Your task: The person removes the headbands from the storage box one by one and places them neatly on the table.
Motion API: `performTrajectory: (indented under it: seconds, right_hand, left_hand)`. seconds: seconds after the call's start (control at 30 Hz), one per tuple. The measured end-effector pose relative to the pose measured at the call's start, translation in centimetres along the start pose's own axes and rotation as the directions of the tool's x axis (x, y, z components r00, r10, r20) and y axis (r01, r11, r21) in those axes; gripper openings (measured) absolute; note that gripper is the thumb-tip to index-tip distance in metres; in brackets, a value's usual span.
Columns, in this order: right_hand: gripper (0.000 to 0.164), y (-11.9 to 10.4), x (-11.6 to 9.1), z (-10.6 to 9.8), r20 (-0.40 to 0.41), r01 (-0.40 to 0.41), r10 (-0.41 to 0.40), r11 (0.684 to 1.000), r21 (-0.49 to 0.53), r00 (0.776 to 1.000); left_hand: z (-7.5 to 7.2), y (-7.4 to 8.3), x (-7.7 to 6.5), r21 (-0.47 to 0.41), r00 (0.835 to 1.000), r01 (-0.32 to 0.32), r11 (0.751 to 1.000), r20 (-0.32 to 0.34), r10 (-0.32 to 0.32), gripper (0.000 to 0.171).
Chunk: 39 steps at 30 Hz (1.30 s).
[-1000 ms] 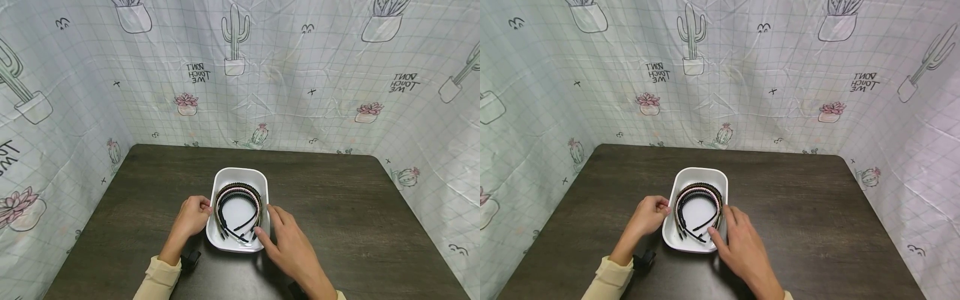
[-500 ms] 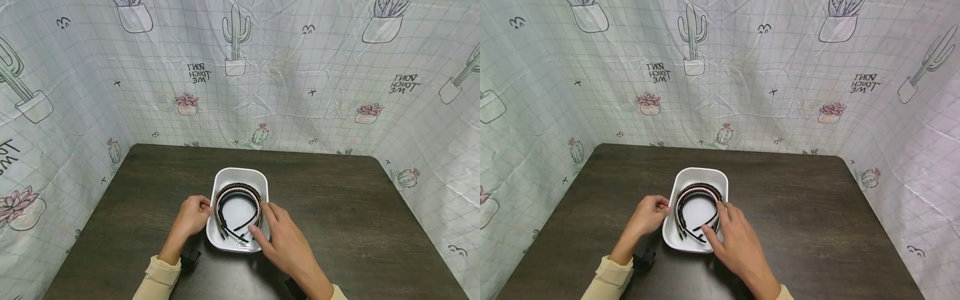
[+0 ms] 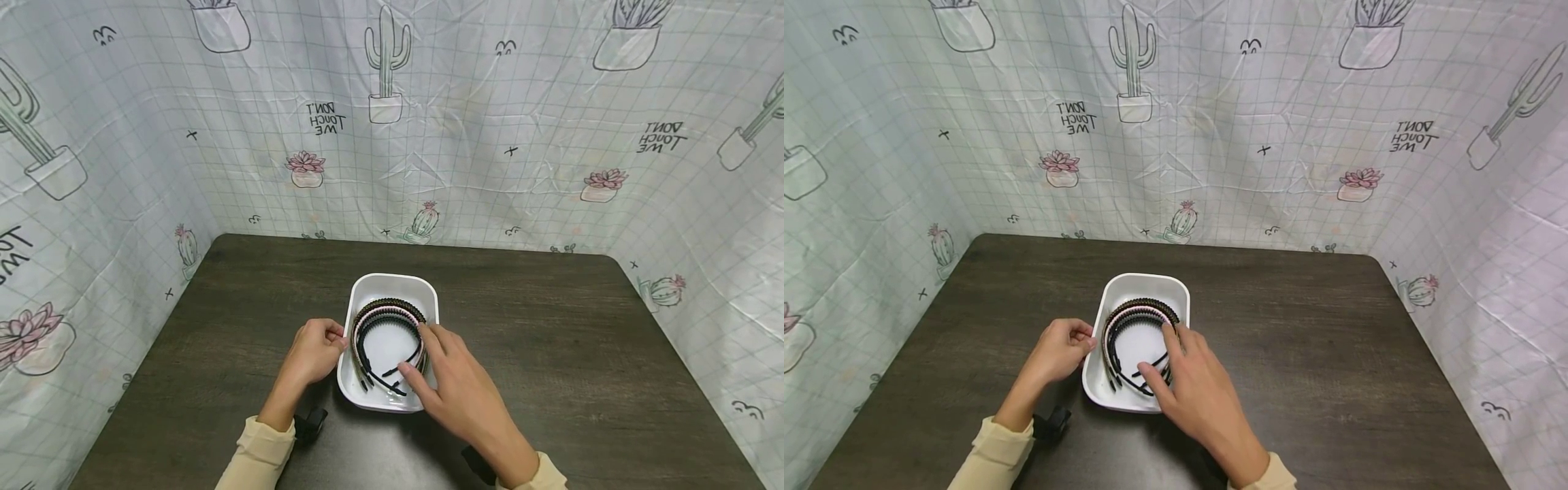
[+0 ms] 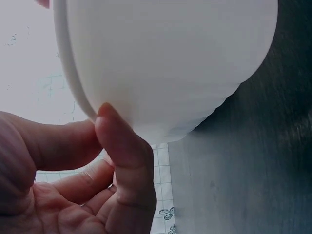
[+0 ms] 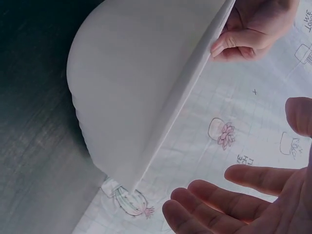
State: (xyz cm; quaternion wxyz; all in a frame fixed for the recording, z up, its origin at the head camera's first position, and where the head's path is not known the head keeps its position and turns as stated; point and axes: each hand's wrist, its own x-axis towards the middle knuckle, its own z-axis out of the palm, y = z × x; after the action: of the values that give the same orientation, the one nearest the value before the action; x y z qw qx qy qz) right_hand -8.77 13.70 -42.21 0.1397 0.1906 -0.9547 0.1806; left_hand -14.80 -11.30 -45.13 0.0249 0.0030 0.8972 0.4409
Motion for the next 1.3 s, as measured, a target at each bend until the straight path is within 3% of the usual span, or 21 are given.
performTrajectory:
  seconds: [0.73,1.3]
  right_hand:
    - [0.071,-0.7,1.5,-0.5,0.038,0.055,-0.055,0.998,-0.003,0.998]
    - [0.063,-0.9,2.6,-0.4,0.115,0.032,-0.041,0.997,0.073,0.993]
  left_hand:
    - [0.0,-0.2,0.1,-0.145,0.996,0.071,0.987,0.058,-0.064,0.01]
    - [-0.4,-0.1,0.1,-0.215,0.989,0.129,0.968,0.104,-0.109,0.015]
